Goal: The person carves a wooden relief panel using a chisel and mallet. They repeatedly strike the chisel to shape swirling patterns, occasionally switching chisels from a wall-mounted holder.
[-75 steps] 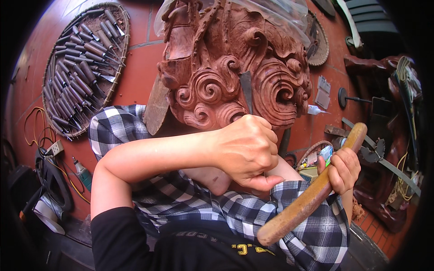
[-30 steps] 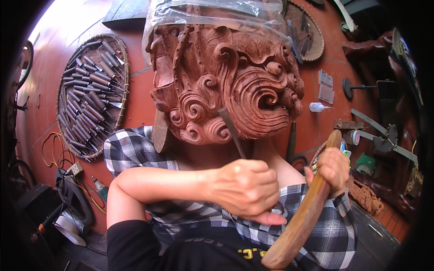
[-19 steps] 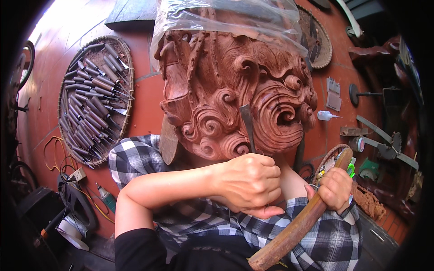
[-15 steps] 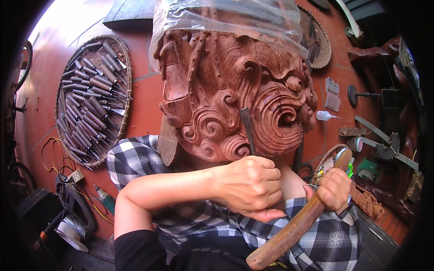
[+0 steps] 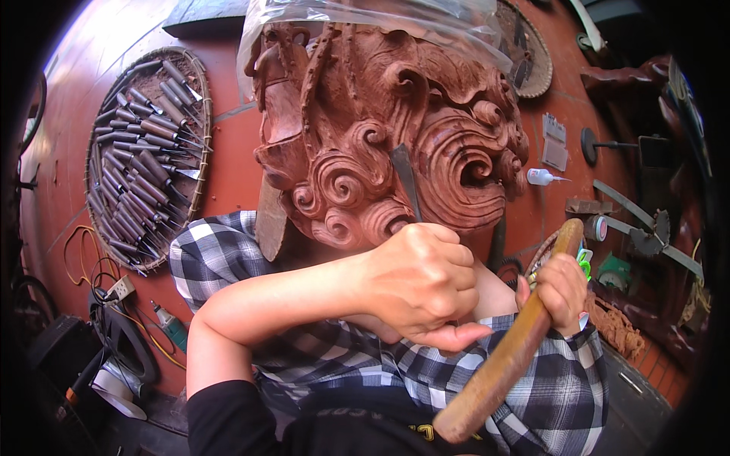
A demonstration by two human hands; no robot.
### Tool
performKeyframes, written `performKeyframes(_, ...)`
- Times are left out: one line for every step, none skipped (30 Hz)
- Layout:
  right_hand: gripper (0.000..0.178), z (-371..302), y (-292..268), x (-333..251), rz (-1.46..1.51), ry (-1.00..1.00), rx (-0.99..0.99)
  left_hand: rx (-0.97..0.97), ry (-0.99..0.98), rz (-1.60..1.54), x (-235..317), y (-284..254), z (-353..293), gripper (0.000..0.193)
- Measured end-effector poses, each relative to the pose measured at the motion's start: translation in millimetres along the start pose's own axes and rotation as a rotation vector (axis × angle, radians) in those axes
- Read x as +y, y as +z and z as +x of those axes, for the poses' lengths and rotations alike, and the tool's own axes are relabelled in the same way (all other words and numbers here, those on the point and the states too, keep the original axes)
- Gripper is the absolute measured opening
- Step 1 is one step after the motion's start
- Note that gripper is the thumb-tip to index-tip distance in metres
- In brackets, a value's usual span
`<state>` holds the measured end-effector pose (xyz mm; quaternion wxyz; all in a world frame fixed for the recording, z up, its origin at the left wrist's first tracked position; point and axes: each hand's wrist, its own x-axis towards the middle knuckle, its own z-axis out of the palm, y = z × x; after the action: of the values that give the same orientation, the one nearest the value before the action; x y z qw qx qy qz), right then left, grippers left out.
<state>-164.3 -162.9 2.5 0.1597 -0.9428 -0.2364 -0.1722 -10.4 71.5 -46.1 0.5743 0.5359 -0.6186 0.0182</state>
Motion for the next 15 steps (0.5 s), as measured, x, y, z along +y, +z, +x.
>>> performKeyframes(0.035,2,2,-1,-0.043,0.035,-0.019,-0.034,-0.006,0.007,1,-4,2,0.033)
performKeyframes(0.035,3,4,-2,-0.089,0.072,-0.034,-0.037,-0.004,0.013,0,-5,2,0.032)
performKeyframes(0.035,2,5,-2,-0.076,0.074,-0.013,-0.039,-0.002,0.021,-2,-5,3,0.031)
performKeyframes(0.035,-1,7,0,-0.050,0.033,0.022,-0.043,-0.001,0.028,-2,-5,4,0.029)
performKeyframes(0.035,-4,8,5,-0.025,-0.009,0.057,-0.052,0.000,0.033,-3,-4,4,0.027)
performKeyframes(0.036,-4,8,6,-0.001,-0.048,0.086,-0.053,0.004,0.028,-4,-4,5,0.027)
performKeyframes(0.036,-7,9,6,-0.037,-0.004,0.065,-0.054,0.007,0.022,-5,-4,6,0.026)
performKeyframes(0.036,-6,12,4,-0.061,0.034,0.051,-0.059,0.002,0.028,-4,-6,6,0.026)
performKeyframes(0.036,-6,15,4,-0.086,0.073,0.036,-0.074,-0.003,0.035,-5,-9,7,0.026)
performKeyframes(0.036,-7,16,6,-0.052,0.052,0.054,-0.090,-0.007,0.042,-6,-14,8,0.026)
performKeyframes(0.036,-8,15,9,-0.017,0.031,0.072,-0.105,-0.012,0.048,-6,-18,10,0.026)
performKeyframes(0.036,-8,16,12,0.017,0.009,0.092,-0.117,-0.019,0.061,-5,-20,11,0.028)
performKeyframes(0.036,-5,20,14,0.053,-0.019,0.138,-0.130,-0.027,0.075,-3,-24,10,0.029)
performKeyframes(0.036,-6,16,11,0.018,0.009,0.112,-0.133,-0.023,0.071,-4,-22,12,0.031)
performKeyframes(0.036,-6,11,9,-0.017,0.037,0.086,-0.121,-0.007,0.071,-5,-19,14,0.033)
